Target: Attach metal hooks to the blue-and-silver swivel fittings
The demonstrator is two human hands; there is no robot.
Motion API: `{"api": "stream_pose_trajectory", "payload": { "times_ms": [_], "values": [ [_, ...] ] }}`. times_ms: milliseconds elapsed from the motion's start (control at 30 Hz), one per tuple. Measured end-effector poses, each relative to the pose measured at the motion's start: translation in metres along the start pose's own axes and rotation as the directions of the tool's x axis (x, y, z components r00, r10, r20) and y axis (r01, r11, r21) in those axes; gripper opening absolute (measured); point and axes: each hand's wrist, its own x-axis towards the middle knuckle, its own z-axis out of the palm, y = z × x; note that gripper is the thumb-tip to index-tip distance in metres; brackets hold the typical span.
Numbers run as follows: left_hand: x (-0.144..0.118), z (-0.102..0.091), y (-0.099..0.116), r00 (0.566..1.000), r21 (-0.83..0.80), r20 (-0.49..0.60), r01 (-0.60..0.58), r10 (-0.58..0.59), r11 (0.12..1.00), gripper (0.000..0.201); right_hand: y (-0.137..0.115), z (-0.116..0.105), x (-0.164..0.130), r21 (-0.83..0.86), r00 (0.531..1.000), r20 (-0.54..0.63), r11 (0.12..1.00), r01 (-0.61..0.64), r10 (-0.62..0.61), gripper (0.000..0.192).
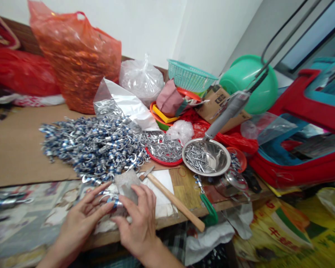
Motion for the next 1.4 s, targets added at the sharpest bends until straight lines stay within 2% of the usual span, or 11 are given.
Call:
{"api": "stream_pose_trajectory", "payload": {
  "times_ms": [67, 233, 333, 467, 533, 600, 733, 833, 1033, 1200, 1400],
  "values": [
    [0.004, -0.001, 0.0, 0.999, -0.021, 0.038, 0.007, -0.006, 1.0, 0.067, 0.005, 0.008, -0.006, -0.063, 1.0, 0.021, 0.998, 0.002, -0.001, 0.048],
    [0.009, 0.004, 0.007, 0.997, -0.015, 0.079, 0.013, -0.012, 1.0, 0.069, 0.025, 0.01, -0.003, -0.041, 0.986, 0.152, 0.996, 0.078, -0.071, 0.042],
    [0.01, 0.007, 0.011, 0.995, -0.013, 0.093, 0.035, -0.033, 0.999, 0.071, 0.031, -0.005, 0.003, 0.02, 0.966, 0.227, 0.993, 0.12, -0.121, 0.049],
    [0.011, 0.008, 0.011, 0.989, -0.011, 0.13, 0.078, -0.076, 0.997, 0.075, 0.043, -0.04, 0.028, 0.12, 0.891, 0.425, 0.985, 0.121, -0.161, 0.063],
    [0.012, 0.009, 0.011, 0.983, -0.006, 0.164, 0.086, -0.084, 0.996, 0.077, 0.061, -0.056, 0.053, -0.039, 0.915, 0.402, 0.998, 0.045, -0.025, 0.039],
    [0.013, 0.01, 0.011, 0.977, -0.004, 0.197, 0.088, -0.086, 0.996, 0.078, 0.088, -0.066, 0.081, -0.463, 0.941, 0.237, 0.88, -0.111, 0.244, 0.03],
    [0.02, 0.012, 0.01, 0.976, -0.017, 0.197, 0.095, -0.09, 0.995, 0.08, 0.14, -0.067, 0.122, -0.631, 0.884, 0.26, 0.762, -0.15, 0.389, 0.024],
    [0.024, 0.01, 0.011, 0.979, -0.02, 0.186, 0.093, -0.088, 0.995, 0.083, 0.156, -0.058, 0.131, -0.686, 0.842, 0.318, 0.719, -0.113, 0.435, 0.016],
    [0.022, 0.008, 0.016, 0.97, -0.022, 0.223, 0.101, -0.094, 0.995, 0.086, 0.16, -0.054, 0.135, -0.69, 0.82, 0.363, 0.719, -0.083, 0.443, 0.027],
    [0.022, 0.009, 0.015, 0.97, -0.045, 0.225, 0.1, -0.088, 0.994, 0.082, 0.155, -0.062, 0.139, -0.588, 0.873, 0.315, 0.798, -0.129, 0.373, 0.015],
    [0.023, 0.008, 0.014, 0.971, -0.069, 0.222, 0.104, -0.087, 0.992, 0.084, 0.093, -0.056, 0.107, -0.309, 0.904, 0.347, 0.941, -0.141, 0.25, 0.018]
  ]
}}
